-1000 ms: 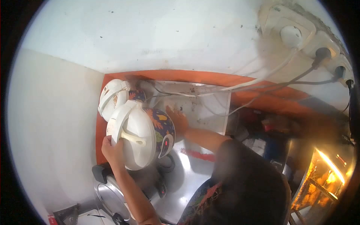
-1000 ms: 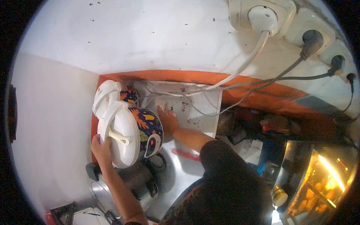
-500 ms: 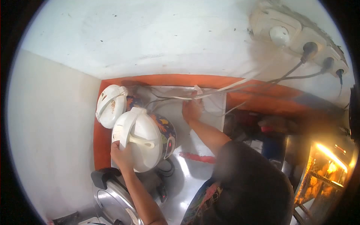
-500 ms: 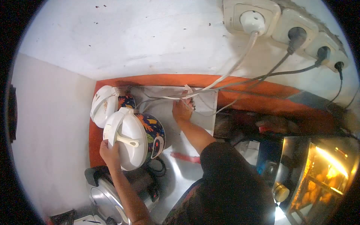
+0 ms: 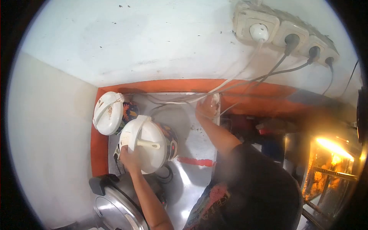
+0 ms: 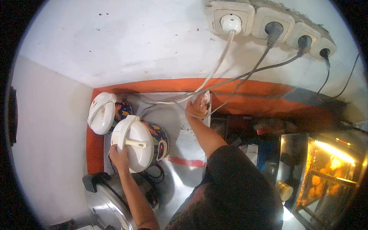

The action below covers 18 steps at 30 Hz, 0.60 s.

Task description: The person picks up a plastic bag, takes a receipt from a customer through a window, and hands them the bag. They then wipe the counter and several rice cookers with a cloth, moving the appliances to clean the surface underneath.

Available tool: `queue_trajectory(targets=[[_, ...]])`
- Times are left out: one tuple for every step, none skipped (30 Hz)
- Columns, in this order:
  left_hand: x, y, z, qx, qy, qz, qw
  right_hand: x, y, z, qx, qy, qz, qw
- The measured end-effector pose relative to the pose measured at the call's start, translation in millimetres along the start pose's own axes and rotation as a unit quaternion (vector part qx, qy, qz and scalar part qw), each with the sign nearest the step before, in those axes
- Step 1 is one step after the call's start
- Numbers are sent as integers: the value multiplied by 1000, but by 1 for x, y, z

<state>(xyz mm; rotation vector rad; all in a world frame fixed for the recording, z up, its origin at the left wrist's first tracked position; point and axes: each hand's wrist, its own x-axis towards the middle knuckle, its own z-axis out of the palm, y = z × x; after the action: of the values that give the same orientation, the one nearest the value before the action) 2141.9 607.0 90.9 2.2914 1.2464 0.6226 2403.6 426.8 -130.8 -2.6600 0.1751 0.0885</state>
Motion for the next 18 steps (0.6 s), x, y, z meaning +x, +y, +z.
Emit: queue_trajectory(targets=[[0, 1, 3, -5, -4, 2, 1000, -3, 0, -7, 24, 5, 17, 1000], [0, -2, 6, -11, -7, 3, 1000, -6, 0, -11, 21, -3, 34, 999], [4, -7, 8, -17, -15, 1, 1000, -10, 0, -14, 19, -11, 51, 998], [5, -14, 13, -15, -12, 11, 1000, -12, 4, -19, 42, -16, 65, 997], [9, -22, 15, -13, -10, 19, 1000, -15, 10, -22, 64, -21, 78, 995], [11, -30, 18, -12, -6, 25, 1000, -18, 13, -24, 66, 2, 80, 995], [9, -28, 17, -8, -1, 30, 1000, -23, 18, -23, 69, 25, 81, 994], [8, -25, 17, -2, 5, 33, 999, -28, 25, -23, 71, 46, 83, 993], [7, -22, 16, 4, 9, 35, 999, -30, 39, -8, 80, 107, 84, 988], [10, -22, 13, -5, -1, 22, 1000, -29, 56, 17, 85, 167, 85, 979], [8, -20, 12, -14, -8, 10, 1000, -27, 72, 28, 94, 227, 83, 966], [8, -17, 11, -23, -13, -2, 1000, -32, 76, -1, -104, 39, 95, 989], [8, -15, 11, -19, -16, -7, 1000, -33, 84, -9, -57, 77, 61, 994], [7, -14, 11, -13, -18, -12, 1000, -39, 93, -15, -8, 113, 27, 993], [6, -14, 9, -7, -21, -17, 1000, -46, 103, -13, 42, 146, -6, 988], [5, -12, 8, -3, -21, -21, 1000, -53, 110, -1, 48, 161, -74, 983], [8, -9, 6, 4, -25, -24, 999, -75, 101, -9, 91, 123, -114, 982], [8, -4, 5, 10, -27, -25, 999, -102, 83, -24, 137, 86, -154, 975]])
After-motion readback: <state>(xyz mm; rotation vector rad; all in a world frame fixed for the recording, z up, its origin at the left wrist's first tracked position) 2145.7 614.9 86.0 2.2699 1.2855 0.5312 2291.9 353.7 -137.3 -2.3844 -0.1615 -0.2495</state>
